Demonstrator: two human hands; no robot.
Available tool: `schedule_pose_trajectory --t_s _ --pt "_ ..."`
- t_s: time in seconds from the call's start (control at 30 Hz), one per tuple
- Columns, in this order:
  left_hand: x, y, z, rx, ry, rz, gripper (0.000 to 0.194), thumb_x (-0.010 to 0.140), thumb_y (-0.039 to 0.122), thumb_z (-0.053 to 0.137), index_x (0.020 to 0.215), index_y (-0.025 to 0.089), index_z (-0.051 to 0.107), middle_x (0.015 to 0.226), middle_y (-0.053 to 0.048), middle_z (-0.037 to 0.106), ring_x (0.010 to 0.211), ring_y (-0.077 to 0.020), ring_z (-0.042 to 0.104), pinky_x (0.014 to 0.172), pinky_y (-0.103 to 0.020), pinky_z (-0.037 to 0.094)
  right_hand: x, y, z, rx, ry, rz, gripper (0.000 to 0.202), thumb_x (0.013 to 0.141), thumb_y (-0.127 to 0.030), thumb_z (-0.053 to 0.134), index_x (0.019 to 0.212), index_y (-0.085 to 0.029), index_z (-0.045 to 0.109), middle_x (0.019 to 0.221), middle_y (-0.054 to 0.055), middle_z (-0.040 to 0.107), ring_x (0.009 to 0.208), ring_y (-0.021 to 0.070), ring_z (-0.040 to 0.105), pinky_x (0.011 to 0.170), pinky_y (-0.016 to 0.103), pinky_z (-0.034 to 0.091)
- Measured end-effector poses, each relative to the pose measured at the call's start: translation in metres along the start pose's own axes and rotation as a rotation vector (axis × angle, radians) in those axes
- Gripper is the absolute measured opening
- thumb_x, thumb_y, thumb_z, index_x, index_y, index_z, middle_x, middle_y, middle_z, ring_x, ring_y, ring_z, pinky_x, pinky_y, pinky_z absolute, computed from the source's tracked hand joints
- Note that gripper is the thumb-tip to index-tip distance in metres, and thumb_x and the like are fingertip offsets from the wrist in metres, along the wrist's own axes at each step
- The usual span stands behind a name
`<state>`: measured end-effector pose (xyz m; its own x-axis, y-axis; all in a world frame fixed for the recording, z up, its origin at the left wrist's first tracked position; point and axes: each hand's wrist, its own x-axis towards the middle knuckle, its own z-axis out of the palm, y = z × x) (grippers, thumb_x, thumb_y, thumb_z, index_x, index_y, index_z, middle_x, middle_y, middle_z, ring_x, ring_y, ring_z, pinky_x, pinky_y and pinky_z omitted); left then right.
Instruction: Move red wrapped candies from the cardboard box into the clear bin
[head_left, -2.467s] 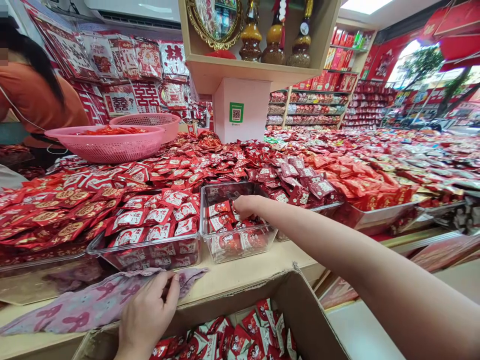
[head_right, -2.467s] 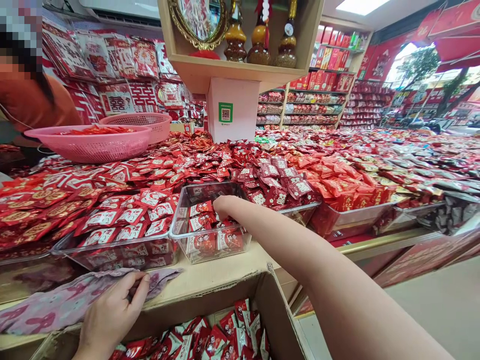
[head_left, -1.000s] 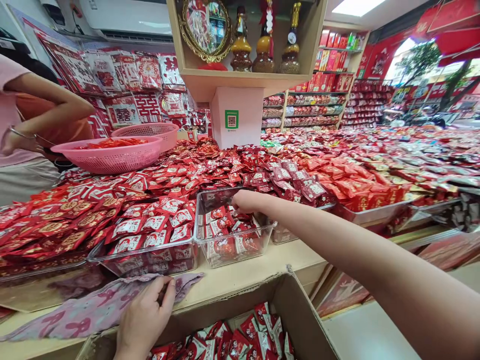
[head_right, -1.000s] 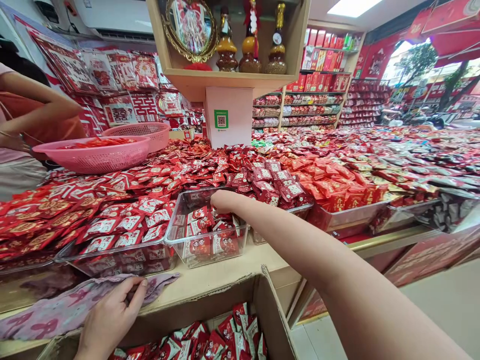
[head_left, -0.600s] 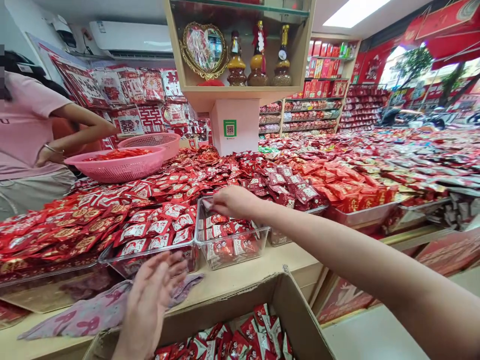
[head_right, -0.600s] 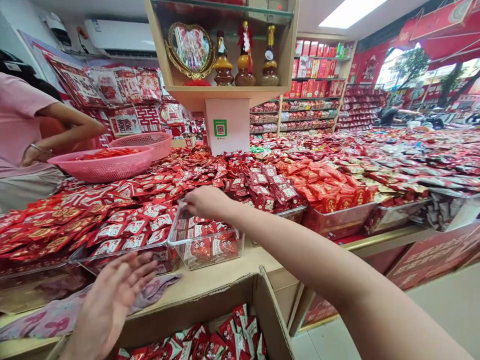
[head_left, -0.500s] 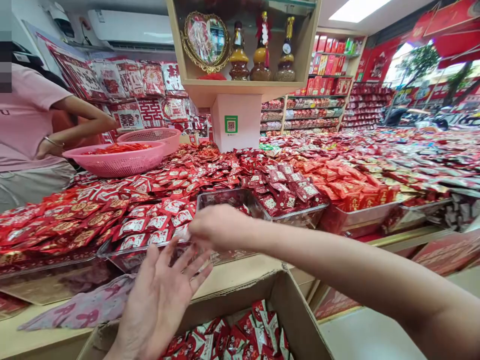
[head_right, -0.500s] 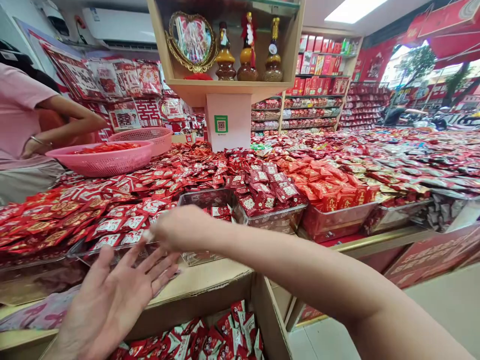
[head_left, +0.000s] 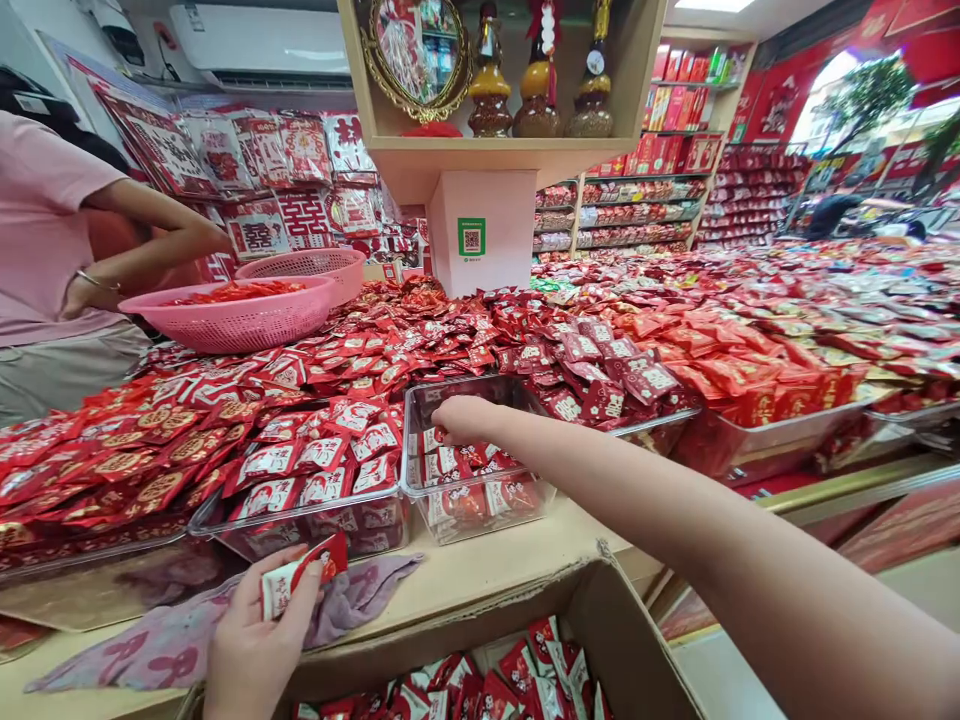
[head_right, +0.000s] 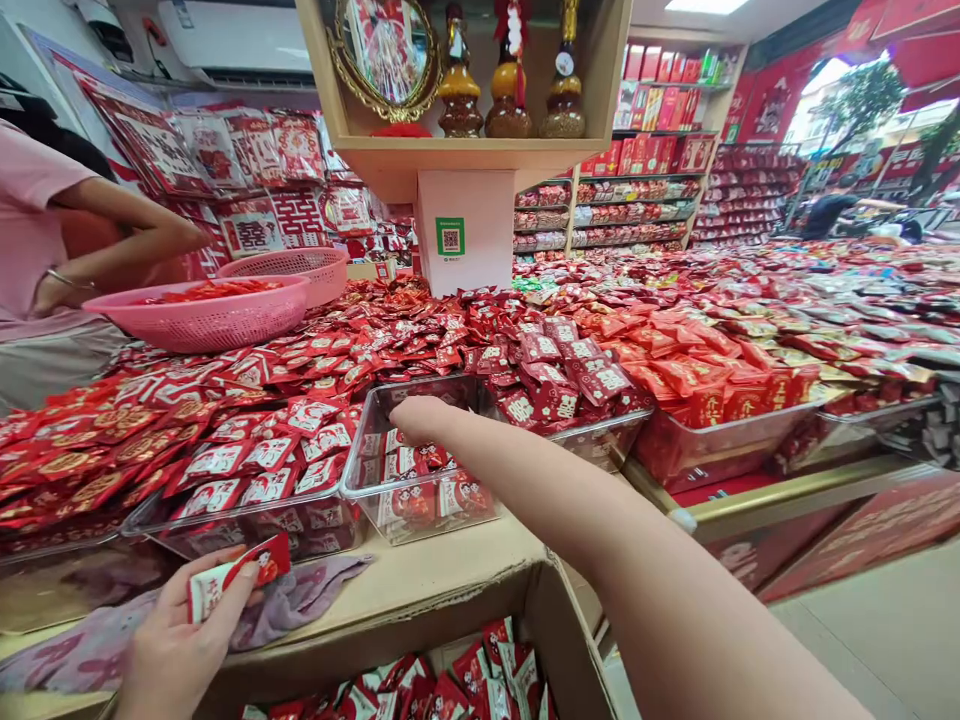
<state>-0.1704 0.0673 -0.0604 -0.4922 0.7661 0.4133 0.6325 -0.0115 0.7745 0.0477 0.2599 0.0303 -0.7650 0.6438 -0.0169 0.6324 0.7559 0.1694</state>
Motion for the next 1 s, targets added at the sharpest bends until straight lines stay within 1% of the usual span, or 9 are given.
schedule_pose_trajectory --t_s 0.13,0.23,0.43,0.53,0.57,0.63,0.73,0.87,1.0 --pt "-0.003 -0.006 0.005 -0.006 -0.046 -0.104 0.04 0.06 0.046 0.059 0.09 0.02 0.054 0.066 0.0 0.064 0.054 -0.0161 0.063 0.049 -0.022 0.05 0.018 0.005 0.003 -0.09 -0.013 -0.047 0.033 0.068 -0.029 0.054 0.096 -0.013 0.059 0.092 0.013 0.062 0.086 0.0239 0.058 0.064 0.029 0.046" --pt "-0.002 -0.009 0.004 -0.051 -0.075 -0.148 0.042 0.059 0.046 0.06 0.091 0.021 0.053 0.068 0.0 0.066 0.056 -0.0168 0.063 0.051 -0.022 0.051 0.023 0.011 0.005 -0.092 -0.016 -0.015 0.03 0.07 -0.029 0.053 0.093 -0.012 0.061 0.09 0.013 0.063 0.085 0.0246 0.058 0.065 0.03 0.046" --pt "-0.004 -0.005 0.005 -0.035 -0.088 -0.107 0.037 0.059 0.046 0.06 0.087 0.021 0.054 0.069 0.001 0.066 0.059 -0.0168 0.063 0.056 -0.022 0.051 0.019 0.015 -0.001 0.017 -0.023 0.109 0.035 0.07 -0.035 0.056 0.096 -0.013 0.06 0.093 0.012 0.062 0.086 0.0235 0.058 0.068 0.028 0.046" --pt "-0.005 -0.005 0.005 -0.006 -0.094 -0.092 0.037 0.06 0.046 0.059 0.087 0.022 0.054 0.07 0.001 0.066 0.06 -0.0164 0.063 0.056 -0.021 0.051 0.012 0.018 -0.009 0.013 -0.04 0.183 0.034 0.068 -0.028 0.059 0.097 -0.01 0.06 0.093 0.015 0.062 0.086 0.0234 0.058 0.068 0.027 0.045" --pt "-0.004 -0.007 0.005 0.01 -0.101 -0.092 0.037 0.06 0.046 0.059 0.088 0.022 0.053 0.07 0.002 0.066 0.06 -0.016 0.063 0.055 -0.02 0.051 0.01 0.018 -0.011 0.01 -0.096 0.189 0.032 0.067 -0.024 0.059 0.095 -0.008 0.061 0.09 0.016 0.063 0.084 0.0231 0.059 0.068 0.027 0.045" --pt "-0.003 -0.012 0.005 0.04 -0.12 -0.099 0.038 0.06 0.047 0.059 0.088 0.023 0.053 0.07 0.002 0.066 0.06 -0.0154 0.063 0.055 -0.018 0.05 0.004 0.017 -0.009 0.036 -0.303 0.181 0.027 0.066 -0.02 0.06 0.089 -0.005 0.063 0.08 0.015 0.065 0.075 0.0213 0.061 0.066 0.026 0.046" --pt "-0.002 -0.02 0.005 0.076 -0.132 -0.08 0.038 0.059 0.049 0.059 0.088 0.023 0.053 0.072 0.002 0.067 0.061 -0.0151 0.063 0.055 -0.017 0.05 -0.003 0.014 0.001 0.151 -0.623 0.214 0.034 0.065 -0.028 0.062 0.087 -0.002 0.063 0.068 0.012 0.065 0.061 0.0183 0.061 0.058 0.025 0.048" --pt "0.0 -0.023 0.005 0.113 -0.13 -0.012 0.039 0.059 0.051 0.058 0.086 0.023 0.054 0.068 0.003 0.066 0.056 -0.0146 0.062 0.052 -0.018 0.05 -0.005 0.012 0.01 0.287 -0.678 0.318 0.056 0.06 -0.034 0.067 0.105 -0.002 0.054 0.075 0.012 0.065 0.06 0.0175 0.061 0.053 0.024 0.048" --pt "-0.002 -0.022 0.005 0.119 -0.113 0.044 0.039 0.06 0.053 0.056 0.086 0.024 0.054 0.069 0.003 0.067 0.058 -0.0154 0.062 0.052 -0.02 0.049 -0.001 0.013 0.012 0.333 -0.717 0.384 0.054 0.061 -0.028 0.067 0.106 -0.002 0.053 0.075 0.011 0.066 0.061 0.0156 0.061 0.054 0.022 0.047"
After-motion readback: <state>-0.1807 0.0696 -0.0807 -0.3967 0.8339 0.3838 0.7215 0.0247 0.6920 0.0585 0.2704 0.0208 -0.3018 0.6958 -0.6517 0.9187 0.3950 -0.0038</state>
